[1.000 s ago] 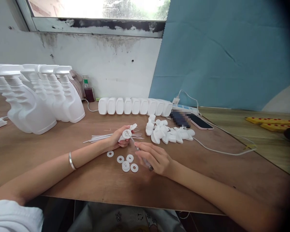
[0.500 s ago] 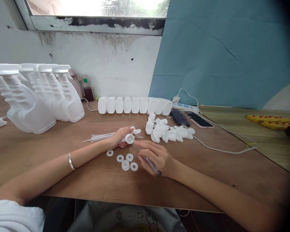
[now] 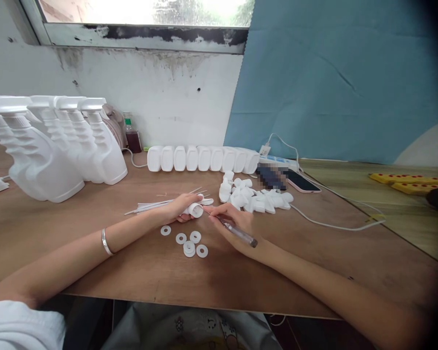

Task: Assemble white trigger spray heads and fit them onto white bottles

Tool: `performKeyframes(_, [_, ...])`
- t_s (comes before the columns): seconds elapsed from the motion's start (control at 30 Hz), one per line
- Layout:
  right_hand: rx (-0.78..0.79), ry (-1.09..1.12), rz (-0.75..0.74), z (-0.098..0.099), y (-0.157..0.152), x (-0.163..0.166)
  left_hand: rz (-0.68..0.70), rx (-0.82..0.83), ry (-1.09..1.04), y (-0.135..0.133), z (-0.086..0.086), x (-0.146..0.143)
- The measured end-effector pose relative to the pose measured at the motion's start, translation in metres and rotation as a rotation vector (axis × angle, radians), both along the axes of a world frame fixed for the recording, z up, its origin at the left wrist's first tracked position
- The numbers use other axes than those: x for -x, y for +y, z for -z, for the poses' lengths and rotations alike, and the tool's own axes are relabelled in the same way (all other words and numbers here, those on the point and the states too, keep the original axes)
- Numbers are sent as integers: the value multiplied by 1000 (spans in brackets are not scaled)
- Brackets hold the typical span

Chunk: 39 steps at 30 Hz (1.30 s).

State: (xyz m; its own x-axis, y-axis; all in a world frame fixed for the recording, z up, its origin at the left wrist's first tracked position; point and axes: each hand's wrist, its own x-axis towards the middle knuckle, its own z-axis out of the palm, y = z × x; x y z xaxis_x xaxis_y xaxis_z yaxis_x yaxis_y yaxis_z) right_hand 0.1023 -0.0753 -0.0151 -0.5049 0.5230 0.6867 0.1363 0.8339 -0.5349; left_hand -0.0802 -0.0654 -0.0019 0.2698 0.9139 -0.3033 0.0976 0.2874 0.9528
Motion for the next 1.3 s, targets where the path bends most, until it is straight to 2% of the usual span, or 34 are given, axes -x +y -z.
performKeyframes(0.07, [198, 0, -37, -3, 3, -2, 15, 39, -8, 0, -3, 0])
performKeyframes(0.17, [377, 22, -40, -7, 6, -2, 26, 77, -4, 2, -3, 1])
performKeyframes(0.27, [521, 94, -50, -9, 5, -1, 61, 109, 4, 5, -1, 3])
performKeyframes(0.37, [651, 176, -121, -9, 3, 1, 100, 122, 16, 7, 0, 7])
performKeyframes(0.47, [689, 181, -173, -7, 1, 1, 125, 95, 16, 5, 0, 9])
performKeyframes(0.57, [549, 147, -133, -3, -3, 0, 99, 76, 1, 3, -2, 7])
performKeyframes(0.7, [59, 30, -22, 4, -6, 0, 34, 96, -25, 1, -4, 3])
performKeyframes(0.77, [-134, 16, -3, 6, -6, 2, 3, 106, -37, 1, -4, 1])
performKeyframes(0.87, [-278, 19, 9, 8, -4, 4, -49, 102, -71, 1, -1, -1])
performKeyframes(0.93, [-283, 10, 17, 9, -3, 6, -76, 82, -104, 0, 1, -2])
performKeyframes(1.03, [-91, 27, 48, 9, -2, 7, -122, 68, -127, -1, 3, -3])
performKeyframes(1.2, [452, 202, -32, 2, 4, 10, -148, 75, -137, -1, 3, -4])
performKeyframes(1.3, [605, 259, -86, 0, 7, 10, -156, 46, -135, 0, 3, -3])
